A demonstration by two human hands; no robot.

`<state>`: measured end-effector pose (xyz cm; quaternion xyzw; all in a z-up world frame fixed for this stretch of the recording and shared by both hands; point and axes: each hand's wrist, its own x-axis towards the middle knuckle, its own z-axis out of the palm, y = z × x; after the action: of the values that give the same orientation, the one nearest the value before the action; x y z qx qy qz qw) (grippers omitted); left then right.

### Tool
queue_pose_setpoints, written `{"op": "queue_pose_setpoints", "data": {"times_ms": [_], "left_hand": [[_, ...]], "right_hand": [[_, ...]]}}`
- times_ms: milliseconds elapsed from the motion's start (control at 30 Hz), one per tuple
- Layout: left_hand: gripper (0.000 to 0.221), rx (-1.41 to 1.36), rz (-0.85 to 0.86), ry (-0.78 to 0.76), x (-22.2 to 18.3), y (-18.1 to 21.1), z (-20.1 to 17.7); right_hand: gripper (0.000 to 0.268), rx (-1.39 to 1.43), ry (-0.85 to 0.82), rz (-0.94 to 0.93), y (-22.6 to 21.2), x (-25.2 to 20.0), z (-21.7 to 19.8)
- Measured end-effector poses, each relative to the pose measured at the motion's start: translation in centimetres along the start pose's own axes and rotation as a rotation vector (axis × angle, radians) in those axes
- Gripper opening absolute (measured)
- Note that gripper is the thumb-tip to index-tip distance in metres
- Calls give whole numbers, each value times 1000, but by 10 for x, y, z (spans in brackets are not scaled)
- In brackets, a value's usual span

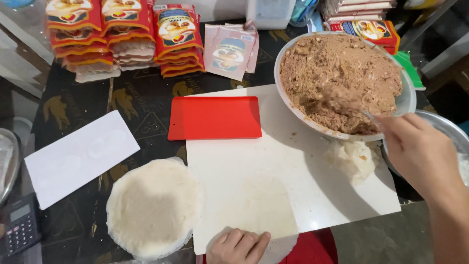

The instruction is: Manually assembling spring rolls by placing meat filling on wrappers, rolling them tightly, and organizing them on a tray.

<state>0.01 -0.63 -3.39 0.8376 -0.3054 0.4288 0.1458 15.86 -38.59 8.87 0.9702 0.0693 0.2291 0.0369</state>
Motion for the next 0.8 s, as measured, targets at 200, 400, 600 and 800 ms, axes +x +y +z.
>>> {"op": "queue_pose_setpoints", "data": {"times_ms": [200,400,600,800], "left_hand": [[11,47,49,38,5,-5,0],[15,8,-13,34,8,0,-3],[17,54,6,61,4,0,3],[21,23,8,48,11,-1,-3]], "right_hand": [[48,-166,-109,-37,45,38,-8],[39,17,12,124,211,62,139],[45,21,-35,150,133,72,102],[43,52,71,-53,75,48,63]]}}
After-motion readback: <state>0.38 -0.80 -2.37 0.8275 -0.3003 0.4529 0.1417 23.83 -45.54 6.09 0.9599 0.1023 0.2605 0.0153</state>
